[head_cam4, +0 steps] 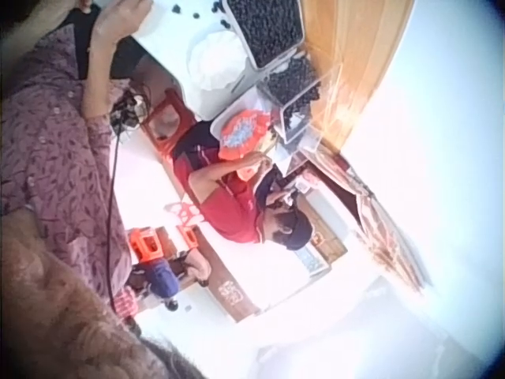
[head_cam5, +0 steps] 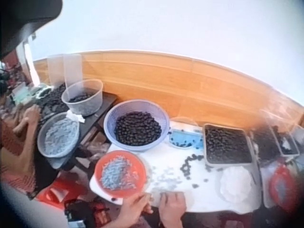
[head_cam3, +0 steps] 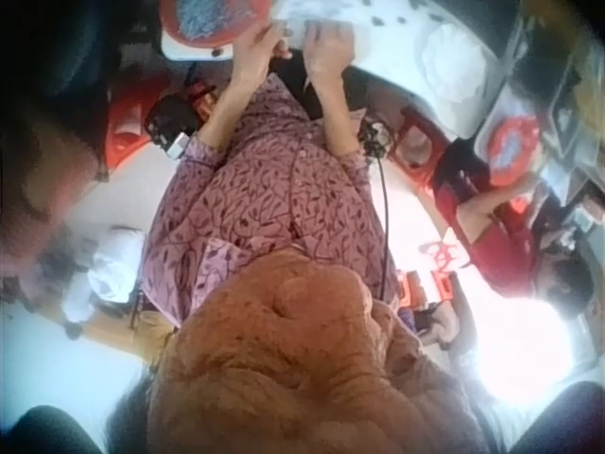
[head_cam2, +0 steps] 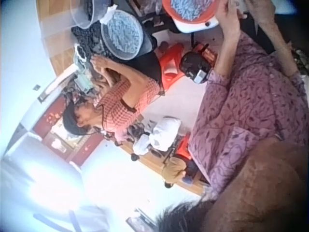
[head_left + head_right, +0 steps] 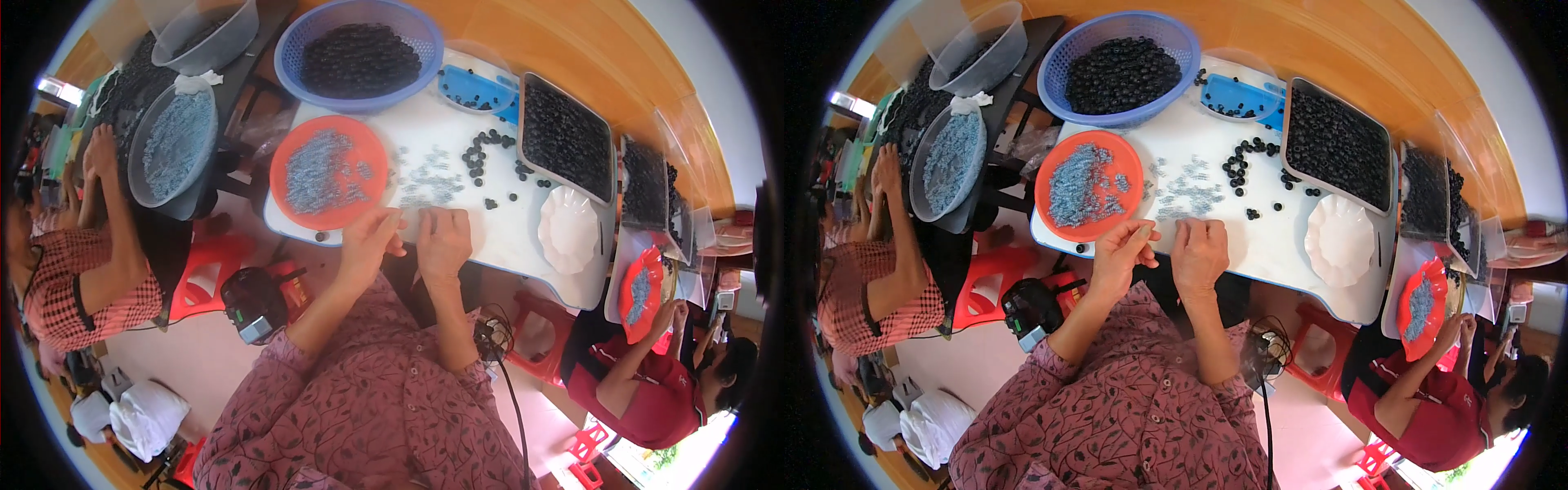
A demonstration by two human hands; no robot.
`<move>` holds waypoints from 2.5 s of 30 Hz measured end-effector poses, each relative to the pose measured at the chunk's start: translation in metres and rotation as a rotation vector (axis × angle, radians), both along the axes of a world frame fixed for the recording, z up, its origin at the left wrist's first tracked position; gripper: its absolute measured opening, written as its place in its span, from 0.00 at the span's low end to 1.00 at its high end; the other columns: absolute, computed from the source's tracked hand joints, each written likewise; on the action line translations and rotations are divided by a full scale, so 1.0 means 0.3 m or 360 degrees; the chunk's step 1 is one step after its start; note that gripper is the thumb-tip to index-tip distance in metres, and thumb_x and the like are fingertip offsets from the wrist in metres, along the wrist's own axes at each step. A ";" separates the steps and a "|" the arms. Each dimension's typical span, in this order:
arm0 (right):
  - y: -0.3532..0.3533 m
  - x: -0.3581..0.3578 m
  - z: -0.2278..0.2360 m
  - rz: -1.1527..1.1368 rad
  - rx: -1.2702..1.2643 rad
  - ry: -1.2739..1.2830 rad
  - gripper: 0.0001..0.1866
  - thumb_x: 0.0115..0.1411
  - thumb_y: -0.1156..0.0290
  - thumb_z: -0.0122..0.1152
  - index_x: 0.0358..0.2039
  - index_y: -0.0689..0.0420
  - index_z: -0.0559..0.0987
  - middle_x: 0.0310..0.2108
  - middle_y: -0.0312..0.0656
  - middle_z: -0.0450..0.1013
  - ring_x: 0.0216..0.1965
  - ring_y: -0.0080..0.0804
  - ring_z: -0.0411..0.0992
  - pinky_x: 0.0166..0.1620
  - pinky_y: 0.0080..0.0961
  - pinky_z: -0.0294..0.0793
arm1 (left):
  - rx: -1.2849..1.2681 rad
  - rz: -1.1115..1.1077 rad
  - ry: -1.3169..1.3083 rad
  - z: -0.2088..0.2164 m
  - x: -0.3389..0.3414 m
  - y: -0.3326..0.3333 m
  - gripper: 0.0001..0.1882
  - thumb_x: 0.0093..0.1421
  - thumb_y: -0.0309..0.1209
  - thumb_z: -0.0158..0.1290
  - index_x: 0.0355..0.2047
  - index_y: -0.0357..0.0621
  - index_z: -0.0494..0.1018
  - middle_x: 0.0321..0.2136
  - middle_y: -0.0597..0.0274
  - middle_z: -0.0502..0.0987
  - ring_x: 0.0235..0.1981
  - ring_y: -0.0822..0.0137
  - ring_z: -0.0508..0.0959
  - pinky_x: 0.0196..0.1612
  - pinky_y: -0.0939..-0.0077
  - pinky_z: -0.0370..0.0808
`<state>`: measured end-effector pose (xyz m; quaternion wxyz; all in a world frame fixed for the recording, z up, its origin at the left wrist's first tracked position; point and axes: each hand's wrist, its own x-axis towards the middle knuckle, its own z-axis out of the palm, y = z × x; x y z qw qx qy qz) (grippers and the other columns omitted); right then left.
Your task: The person sorts and assembles small black industrial components by hand on a workbench.
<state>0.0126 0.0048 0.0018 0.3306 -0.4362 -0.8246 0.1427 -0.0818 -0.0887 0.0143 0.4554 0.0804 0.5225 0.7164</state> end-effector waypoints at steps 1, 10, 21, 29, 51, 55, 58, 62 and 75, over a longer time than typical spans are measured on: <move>0.000 0.001 -0.004 0.0000 -0.0019 0.0002 0.06 0.52 0.72 0.65 0.29 0.56 0.77 0.28 0.42 0.68 0.30 0.42 0.71 0.31 0.37 0.70 | 0.0003 -0.0014 -0.0002 -0.006 0.004 -0.002 0.12 0.65 0.30 0.52 0.44 0.35 0.73 0.33 0.59 0.78 0.23 0.78 0.74 0.26 0.80 0.78; 0.002 0.081 -0.018 -0.0011 -0.0277 0.0248 0.04 0.55 0.75 0.62 0.28 0.59 0.76 0.29 0.44 0.70 0.29 0.42 0.72 0.32 0.35 0.71 | -0.0065 -0.0150 0.0152 -0.013 0.037 0.051 0.10 0.64 0.29 0.53 0.42 0.36 0.75 0.32 0.63 0.77 0.24 0.78 0.74 0.25 0.83 0.78; 0.031 0.281 0.009 -0.0279 -0.0772 0.0679 0.05 0.57 0.77 0.63 0.34 0.63 0.79 0.29 0.39 0.77 0.29 0.20 0.73 0.35 0.20 0.73 | -0.0078 -0.0299 0.1656 0.010 0.147 0.356 0.05 0.54 0.28 0.57 0.31 0.42 0.78 0.29 0.55 0.75 0.29 0.57 0.76 0.31 0.66 0.73; 0.038 0.310 0.031 -0.0247 -0.0512 0.0606 0.06 0.57 0.80 0.61 0.36 0.63 0.78 0.32 0.45 0.77 0.33 0.32 0.76 0.39 0.25 0.74 | -0.0030 -0.0413 0.2541 -0.015 0.231 0.616 0.05 0.48 0.29 0.58 0.26 0.44 0.79 0.31 0.60 0.74 0.37 0.55 0.71 0.35 0.65 0.75; 0.001 0.292 0.060 -0.0199 -0.1041 0.1107 0.05 0.59 0.80 0.60 0.36 0.62 0.77 0.30 0.34 0.73 0.31 0.19 0.69 0.36 0.15 0.70 | 0.0330 -0.0657 -0.0453 -0.015 0.123 0.257 0.13 0.66 0.29 0.49 0.47 0.33 0.73 0.36 0.54 0.78 0.30 0.73 0.77 0.33 0.78 0.77; -0.009 0.268 0.087 -0.0005 -0.0862 0.1049 0.05 0.60 0.81 0.59 0.37 0.63 0.76 0.34 0.37 0.71 0.34 0.20 0.69 0.38 0.15 0.69 | 0.0346 -0.0594 -0.0530 -0.041 0.123 0.198 0.13 0.66 0.30 0.49 0.46 0.34 0.73 0.36 0.56 0.78 0.31 0.74 0.76 0.34 0.81 0.76; -0.021 0.244 0.110 0.0077 -0.0862 0.1051 0.05 0.59 0.82 0.59 0.36 0.63 0.76 0.36 0.38 0.70 0.36 0.21 0.70 0.40 0.17 0.70 | 0.0361 -0.0596 -0.0500 -0.054 0.129 0.171 0.12 0.66 0.30 0.49 0.45 0.35 0.74 0.35 0.58 0.78 0.30 0.75 0.76 0.34 0.82 0.76; -0.027 0.234 0.090 0.0169 -0.0855 0.1067 0.05 0.58 0.83 0.60 0.36 0.63 0.76 0.35 0.39 0.70 0.36 0.23 0.71 0.41 0.19 0.72 | 0.0395 -0.0619 -0.0428 -0.045 0.129 0.148 0.11 0.66 0.29 0.49 0.45 0.36 0.74 0.33 0.63 0.77 0.30 0.76 0.75 0.34 0.83 0.76; -0.033 0.238 0.079 0.0215 -0.0871 0.0814 0.06 0.56 0.83 0.62 0.36 0.63 0.78 0.36 0.40 0.71 0.33 0.23 0.72 0.37 0.18 0.73 | 0.0207 -0.0617 0.0101 -0.032 0.122 0.113 0.10 0.67 0.27 0.46 0.44 0.37 0.75 0.27 0.68 0.77 0.27 0.80 0.75 0.31 0.86 0.74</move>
